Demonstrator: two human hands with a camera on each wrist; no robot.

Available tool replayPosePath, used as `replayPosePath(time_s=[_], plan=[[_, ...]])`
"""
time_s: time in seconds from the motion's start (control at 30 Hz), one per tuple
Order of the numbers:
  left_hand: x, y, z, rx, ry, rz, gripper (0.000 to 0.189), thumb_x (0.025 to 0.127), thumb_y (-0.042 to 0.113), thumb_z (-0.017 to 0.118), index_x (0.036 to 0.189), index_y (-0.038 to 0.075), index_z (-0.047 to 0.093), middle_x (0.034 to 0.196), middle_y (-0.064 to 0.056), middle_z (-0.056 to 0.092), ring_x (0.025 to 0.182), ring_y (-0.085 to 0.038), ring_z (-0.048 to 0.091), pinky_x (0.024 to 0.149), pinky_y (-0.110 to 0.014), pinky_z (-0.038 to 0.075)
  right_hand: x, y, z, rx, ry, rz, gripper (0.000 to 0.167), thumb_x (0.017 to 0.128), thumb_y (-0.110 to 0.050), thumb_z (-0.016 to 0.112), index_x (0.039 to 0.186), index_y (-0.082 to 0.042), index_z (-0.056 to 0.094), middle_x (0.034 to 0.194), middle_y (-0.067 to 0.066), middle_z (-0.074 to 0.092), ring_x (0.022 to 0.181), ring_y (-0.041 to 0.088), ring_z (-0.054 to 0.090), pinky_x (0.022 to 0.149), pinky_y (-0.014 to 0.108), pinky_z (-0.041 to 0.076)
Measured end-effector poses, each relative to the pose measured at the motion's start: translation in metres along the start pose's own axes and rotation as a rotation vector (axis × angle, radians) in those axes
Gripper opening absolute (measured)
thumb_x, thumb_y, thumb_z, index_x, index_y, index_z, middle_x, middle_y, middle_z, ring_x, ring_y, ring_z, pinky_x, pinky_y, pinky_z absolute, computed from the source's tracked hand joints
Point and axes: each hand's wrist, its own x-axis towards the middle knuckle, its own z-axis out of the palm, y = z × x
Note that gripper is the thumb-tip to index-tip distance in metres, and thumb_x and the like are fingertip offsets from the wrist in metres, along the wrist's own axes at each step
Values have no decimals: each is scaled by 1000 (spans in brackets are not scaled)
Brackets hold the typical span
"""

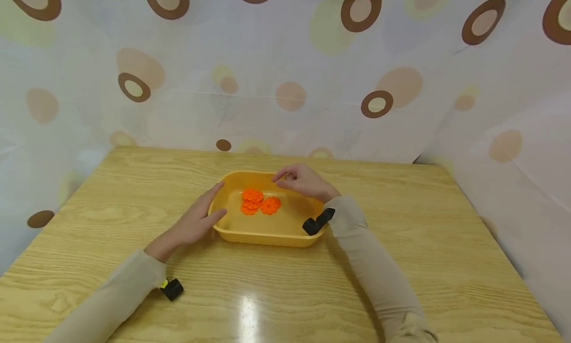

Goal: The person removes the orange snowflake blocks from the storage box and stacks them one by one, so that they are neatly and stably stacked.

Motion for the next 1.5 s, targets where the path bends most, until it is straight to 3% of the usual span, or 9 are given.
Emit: replayPosePath(time_s=[0.13,0.3,0.73,1.03,1.5], plan=[[0,-1,1,-1,-7,1,68,100,28,48,156,9,13,158,-20,20,144,-42,20,115,-60,19,1,2,1,-62,-31,-6,28,97,-13,57,117,3,65,53,2,40,45,10,22,54,26,31],[0,-1,2,-4,-7,4,69,100,29,48,156,9,13,158,-21,21,144,-42,21,115,-59,19,3,4,3,-129,-69,-19,26,95,-13,59,116,1,67,54,1,39,48,11,25,56,26,32],[0,-3,1,6,4,8,68,100,28,48,155,9,12,157,-21,21,143,-43,21,115,-60,19,8,5,12,-139,-205,26,25,92,-9,63,114,-1,66,54,-3,29,46,12,24,52,24,29],[1,-1,1,5,1,4,69,100,29,48,156,9,11,158,-21,20,143,-44,20,114,-61,19,11,12,14,-195,-250,41,32,88,-10,69,119,-6,64,56,-4,26,52,13,22,57,25,28],[1,-2,1,-1,4,24,69,101,27,48,155,7,12,158,-21,20,143,-44,20,115,-60,18,16,12,16,-233,-297,22,41,83,-7,74,121,0,59,56,-4,31,51,11,26,55,24,29]])
